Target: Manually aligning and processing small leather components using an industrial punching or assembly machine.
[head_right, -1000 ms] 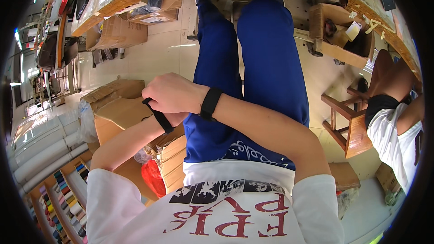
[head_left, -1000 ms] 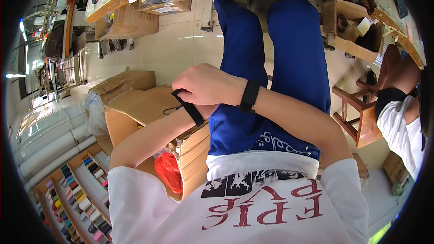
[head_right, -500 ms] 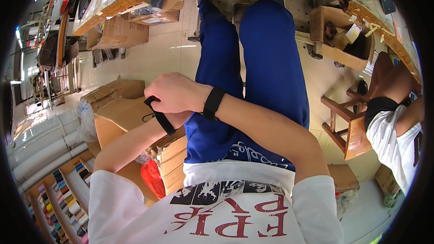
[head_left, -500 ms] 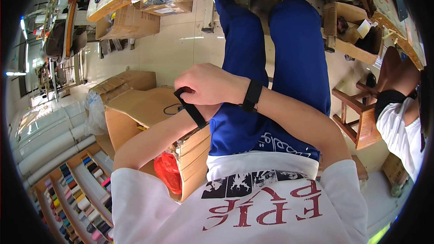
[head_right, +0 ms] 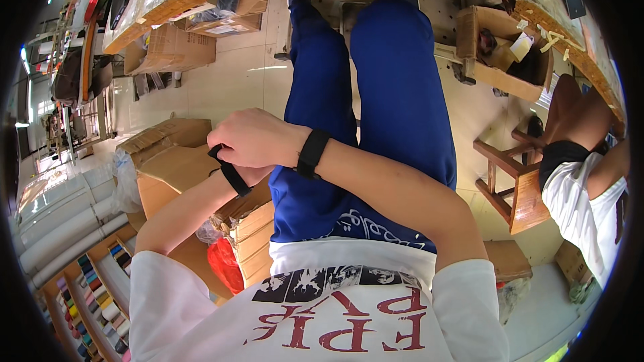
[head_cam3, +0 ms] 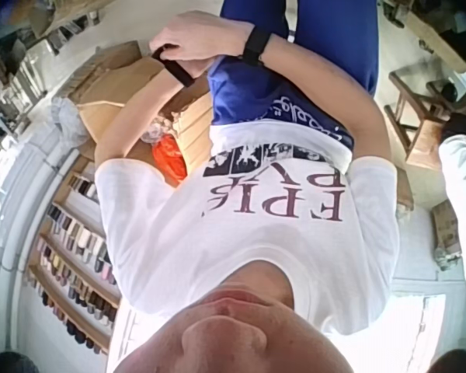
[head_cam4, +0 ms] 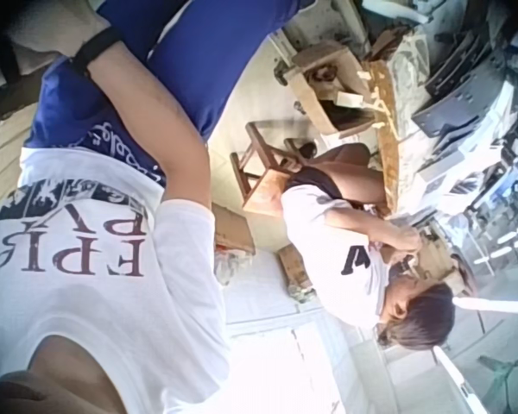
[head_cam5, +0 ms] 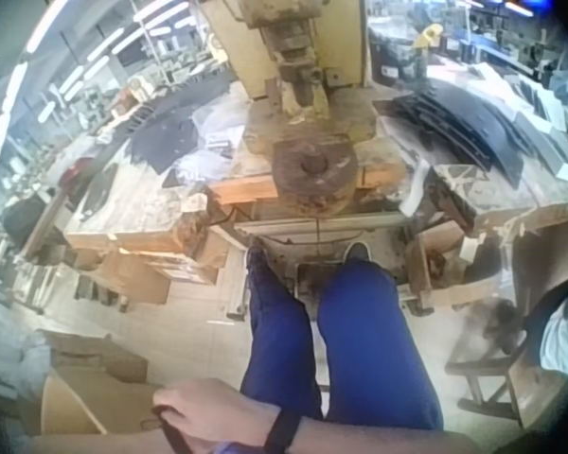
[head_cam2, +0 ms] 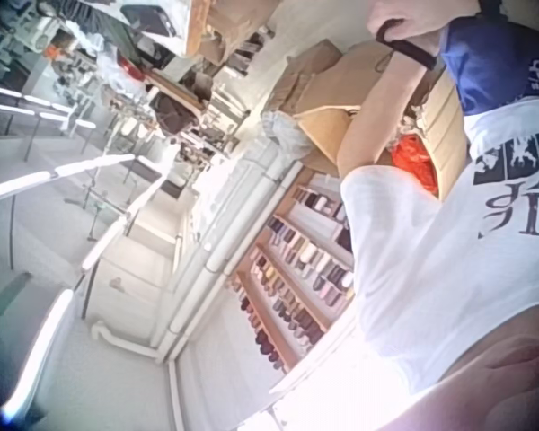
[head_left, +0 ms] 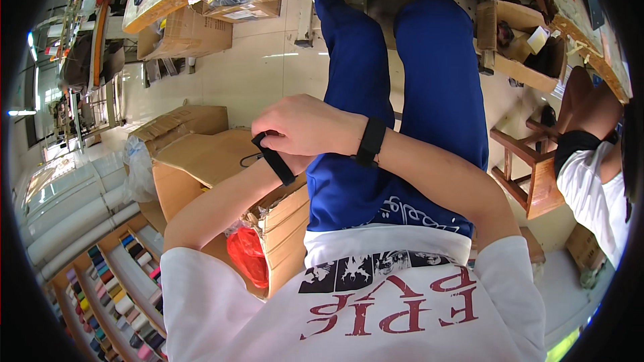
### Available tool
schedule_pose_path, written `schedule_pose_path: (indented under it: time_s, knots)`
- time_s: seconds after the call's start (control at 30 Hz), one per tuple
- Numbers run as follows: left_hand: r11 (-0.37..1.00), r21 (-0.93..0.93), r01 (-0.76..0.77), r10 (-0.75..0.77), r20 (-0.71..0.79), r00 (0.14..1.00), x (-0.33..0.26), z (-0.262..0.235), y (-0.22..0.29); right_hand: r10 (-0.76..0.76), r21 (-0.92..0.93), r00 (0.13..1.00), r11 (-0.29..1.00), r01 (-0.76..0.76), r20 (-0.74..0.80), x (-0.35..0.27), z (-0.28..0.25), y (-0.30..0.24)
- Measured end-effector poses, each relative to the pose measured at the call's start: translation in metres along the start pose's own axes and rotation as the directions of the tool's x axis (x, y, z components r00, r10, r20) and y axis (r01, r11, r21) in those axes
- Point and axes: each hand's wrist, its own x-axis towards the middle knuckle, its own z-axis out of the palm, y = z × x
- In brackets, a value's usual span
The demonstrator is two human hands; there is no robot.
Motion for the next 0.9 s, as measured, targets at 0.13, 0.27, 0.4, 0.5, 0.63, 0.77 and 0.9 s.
schedule_pose_path:
  time_s: [0.13, 0.27, 0.4, 0.5, 0.63, 0.77, 0.9]
  knots:
    - [1.0, -0.004, 0.012, -0.012, -0.001, 1.0, 0.007, -0.003, 0.002, -0.075, 0.032, 0.997, 0.997, 0.076, -0.012, -0.001, 0.0, -0.001]
    - [1.0, -0.004, 0.018, -0.018, 0.001, 1.0, -0.002, -0.01, -0.011, -0.151, -0.036, 0.987, 0.988, 0.149, -0.05, -0.003, -0.003, -0.005]
    - [1.0, -0.003, 0.02, -0.02, 0.007, 1.0, -0.003, -0.011, -0.013, -0.245, -0.114, 0.968, 0.965, 0.238, -0.058, -0.004, 0.001, -0.003]
    - [1.0, -0.004, 0.023, -0.023, 0.012, 1.0, 0.003, -0.012, -0.011, -0.242, -0.185, 0.97, 0.954, 0.235, -0.014, -0.004, 0.0, -0.001]
    - [1.0, -0.009, 0.025, -0.025, 0.019, 1.0, 0.016, -0.016, -0.012, -0.241, -0.24, 0.97, 0.94, 0.242, 0.033, -0.004, -0.003, 0.0]
    - [0.999, -0.015, 0.03, -0.03, 0.023, 0.999, 0.017, -0.019, -0.015, -0.242, -0.243, 0.97, 0.939, 0.241, 0.026, -0.004, -0.004, 0.001]
    - [0.999, -0.023, 0.036, -0.035, 0.027, 0.999, 0.033, -0.024, -0.017, -0.186, -0.239, 0.976, 0.948, 0.209, 0.116, -0.005, -0.011, 0.003]
